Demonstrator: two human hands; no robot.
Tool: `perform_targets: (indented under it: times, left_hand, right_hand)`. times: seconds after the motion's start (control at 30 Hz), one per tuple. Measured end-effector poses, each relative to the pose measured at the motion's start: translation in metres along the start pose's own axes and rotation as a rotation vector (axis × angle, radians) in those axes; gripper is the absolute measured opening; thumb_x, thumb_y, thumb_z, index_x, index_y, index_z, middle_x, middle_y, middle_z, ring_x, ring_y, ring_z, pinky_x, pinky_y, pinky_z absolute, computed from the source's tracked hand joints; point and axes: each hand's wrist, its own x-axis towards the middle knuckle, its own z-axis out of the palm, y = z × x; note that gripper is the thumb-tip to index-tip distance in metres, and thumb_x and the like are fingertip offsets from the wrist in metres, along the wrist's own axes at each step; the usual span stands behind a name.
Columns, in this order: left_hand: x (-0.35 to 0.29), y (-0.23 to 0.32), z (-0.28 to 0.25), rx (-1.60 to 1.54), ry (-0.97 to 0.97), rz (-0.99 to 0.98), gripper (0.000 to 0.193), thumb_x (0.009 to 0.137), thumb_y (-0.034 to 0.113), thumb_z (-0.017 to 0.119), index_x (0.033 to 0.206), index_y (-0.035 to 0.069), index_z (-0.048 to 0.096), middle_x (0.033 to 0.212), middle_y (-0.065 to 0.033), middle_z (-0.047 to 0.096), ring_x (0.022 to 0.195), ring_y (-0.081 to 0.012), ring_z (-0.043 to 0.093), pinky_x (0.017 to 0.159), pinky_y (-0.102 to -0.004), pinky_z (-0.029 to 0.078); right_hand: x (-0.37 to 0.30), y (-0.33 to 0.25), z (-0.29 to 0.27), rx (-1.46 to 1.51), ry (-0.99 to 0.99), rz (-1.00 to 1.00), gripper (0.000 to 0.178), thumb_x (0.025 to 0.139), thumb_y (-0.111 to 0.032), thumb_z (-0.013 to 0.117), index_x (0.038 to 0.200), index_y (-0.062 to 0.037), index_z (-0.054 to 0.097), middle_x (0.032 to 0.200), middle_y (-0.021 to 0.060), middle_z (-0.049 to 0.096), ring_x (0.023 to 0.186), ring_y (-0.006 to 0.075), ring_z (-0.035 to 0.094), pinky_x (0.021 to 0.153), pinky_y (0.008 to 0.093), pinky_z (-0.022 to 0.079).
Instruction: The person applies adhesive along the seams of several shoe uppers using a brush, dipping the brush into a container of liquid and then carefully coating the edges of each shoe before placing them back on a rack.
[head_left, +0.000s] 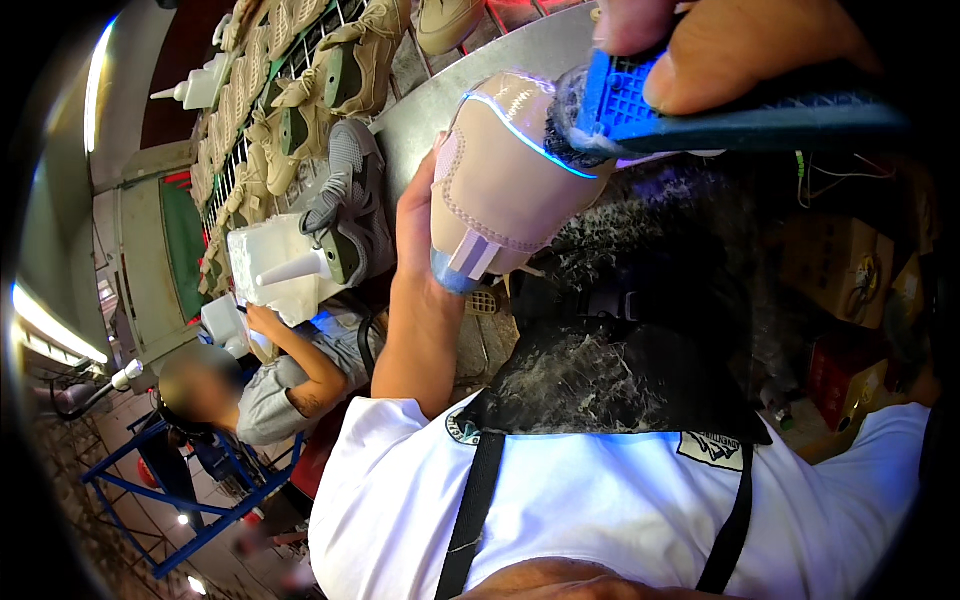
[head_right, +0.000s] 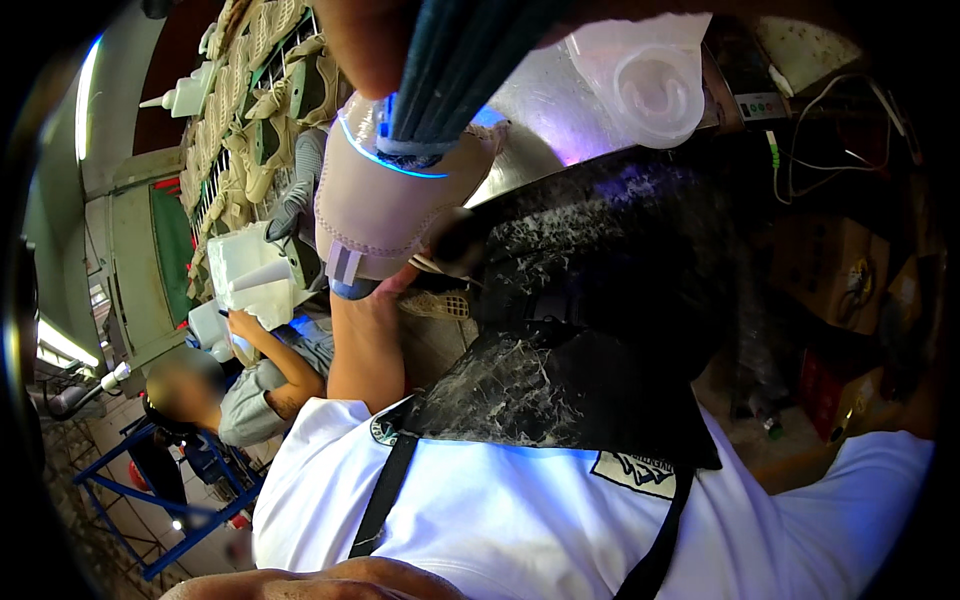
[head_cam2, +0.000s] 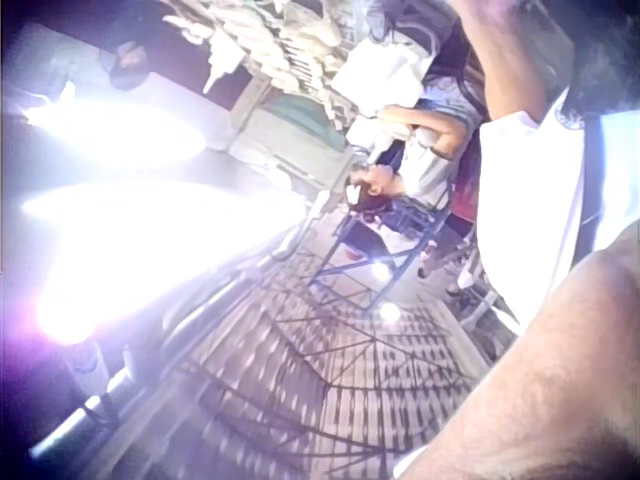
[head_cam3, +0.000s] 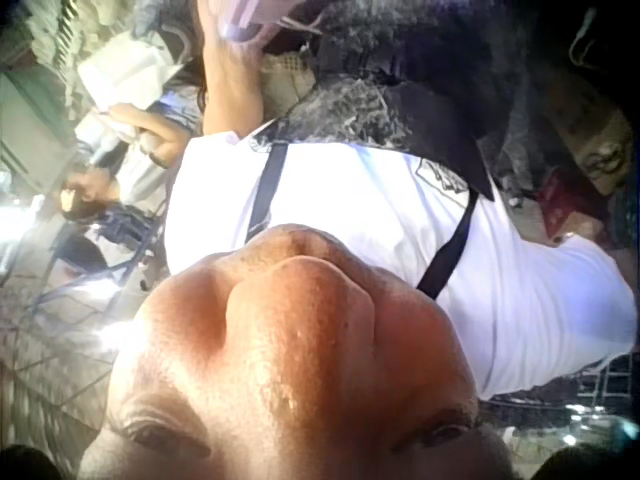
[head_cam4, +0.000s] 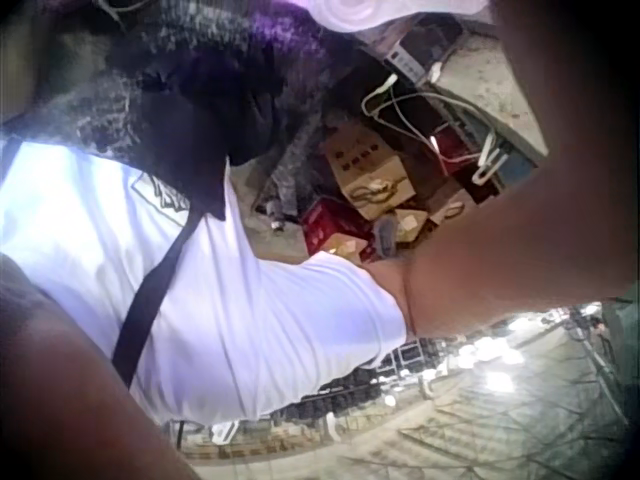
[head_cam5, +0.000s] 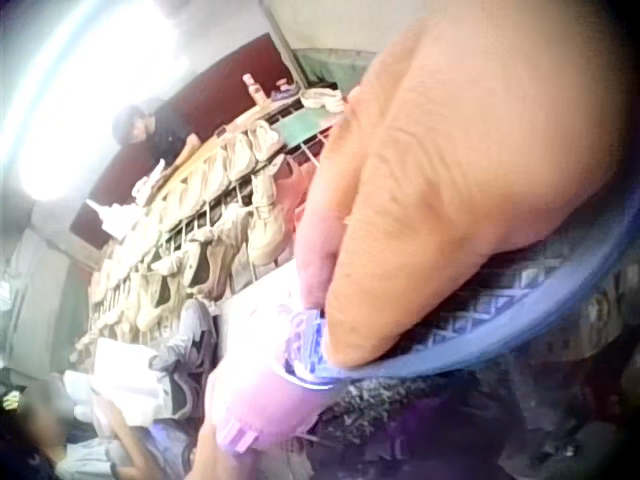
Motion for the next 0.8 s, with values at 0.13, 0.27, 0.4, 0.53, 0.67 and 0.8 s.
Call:
perform_targets:
  times: [0.13, 0.27, 0.4, 0.53, 0.67, 0.8]
  left_hand:
    - [0.01, -0.017, -0.001, -0.097, -0.12, -0.146, 0.055, 0.103, 0.044, 0.048, 0.141, 0.004, 0.05, 0.135, -0.0202, 0.06, 0.111, -0.0373, 0.066, 0.092, -0.0493, 0.058]
    - [-0.014, -0.015, -0.019, -0.259, -0.136, -0.142, 0.059, 0.103, 0.046, 0.046, 0.143, 0.002, 0.044, 0.136, -0.0261, 0.051, 0.117, -0.0452, 0.059, 0.081, -0.0532, 0.063]
    - [-0.02, -0.023, -0.021, -0.371, -0.117, -0.184, 0.052, 0.101, 0.039, 0.052, 0.139, 0.003, 0.048, 0.134, -0.0229, 0.051, 0.118, -0.0413, 0.058, 0.075, -0.0503, 0.066]
    - [-0.025, -0.032, -0.012, -0.477, -0.107, -0.316, 0.043, 0.099, 0.033, 0.055, 0.132, 0.006, 0.055, 0.131, -0.0186, 0.055, 0.115, -0.0348, 0.061, 0.07, -0.0444, 0.065]
    - [-0.028, -0.042, -0.02, -0.527, -0.181, -0.358, 0.044, 0.099, 0.031, 0.055, 0.136, 0.008, 0.05, 0.13, -0.0204, 0.056, 0.115, -0.0325, 0.061, 0.068, -0.0411, 0.065]
    - [-0.013, -0.056, -0.018, -0.72, -0.332, -0.53, 0.051, 0.1, 0.033, 0.054, 0.144, 0.01, 0.039, 0.132, -0.0227, 0.055, 0.117, -0.0328, 0.061, 0.068, -0.0404, 0.064]
  right_hand:
    - [-0.017, -0.003, -0.004, 0.03, -0.022, 0.112, 0.021, 0.091, -0.015, 0.07, 0.106, -0.0004, 0.071, 0.113, 0.0235, 0.07, 0.096, 0.0349, 0.072, 0.085, 0.0405, 0.058]
    - [0.005, 0.015, -0.001, 0.032, -0.023, 0.008, 0.02, 0.091, -0.015, 0.07, 0.106, -0.0009, 0.071, 0.113, 0.0237, 0.07, 0.096, 0.035, 0.072, 0.085, 0.0404, 0.058]
    - [0.005, 0.016, 0.002, 0.046, -0.012, 0.021, 0.019, 0.091, -0.015, 0.07, 0.105, -0.0014, 0.072, 0.113, 0.0239, 0.07, 0.096, 0.0351, 0.073, 0.085, 0.0403, 0.058]
    - [0.005, 0.02, 0.001, 0.061, -0.009, 0.023, 0.018, 0.091, -0.014, 0.07, 0.105, -0.0019, 0.072, 0.113, 0.0241, 0.07, 0.096, 0.0352, 0.073, 0.084, 0.0402, 0.059]
    - [0.008, 0.025, -0.002, 0.073, -0.013, -0.004, 0.017, 0.091, -0.014, 0.07, 0.104, -0.0024, 0.072, 0.112, 0.0243, 0.07, 0.096, 0.0353, 0.073, 0.084, 0.0402, 0.059]
    - [0.0, 0.021, -0.007, 0.08, -0.022, 0.019, 0.016, 0.092, -0.014, 0.07, 0.104, -0.0029, 0.073, 0.112, 0.0245, 0.07, 0.096, 0.0354, 0.073, 0.084, 0.0401, 0.059]
